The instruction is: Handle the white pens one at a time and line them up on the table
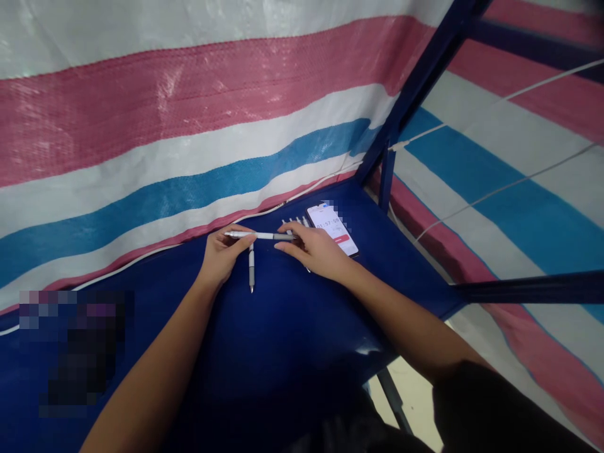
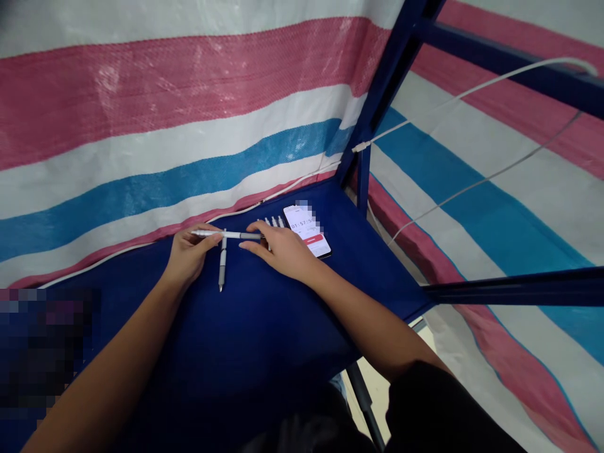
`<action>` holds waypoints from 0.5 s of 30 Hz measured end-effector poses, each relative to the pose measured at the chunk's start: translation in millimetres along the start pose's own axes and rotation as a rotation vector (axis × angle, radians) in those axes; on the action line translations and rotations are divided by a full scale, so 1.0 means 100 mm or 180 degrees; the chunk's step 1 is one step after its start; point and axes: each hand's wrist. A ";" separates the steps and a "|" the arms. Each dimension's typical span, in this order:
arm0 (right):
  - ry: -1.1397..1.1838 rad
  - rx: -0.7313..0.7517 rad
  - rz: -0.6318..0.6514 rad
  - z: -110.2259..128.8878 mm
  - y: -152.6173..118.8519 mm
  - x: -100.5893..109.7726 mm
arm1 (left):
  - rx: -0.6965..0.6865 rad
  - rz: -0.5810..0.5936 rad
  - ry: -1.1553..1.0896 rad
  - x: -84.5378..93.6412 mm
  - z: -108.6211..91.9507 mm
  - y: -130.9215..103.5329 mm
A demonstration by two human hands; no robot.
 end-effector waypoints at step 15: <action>-0.0162 0.0233 -0.0021 0.06 -0.03 -0.05 | -0.0204 -0.0232 -0.0396 -0.12 -0.09 -0.02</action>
Point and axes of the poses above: each hand's wrist, its own y-axis towards the middle knuckle, its own x-axis out of the back of the hand, z = x × y, and after that the axes turned 7 degrees about -x, right-handed
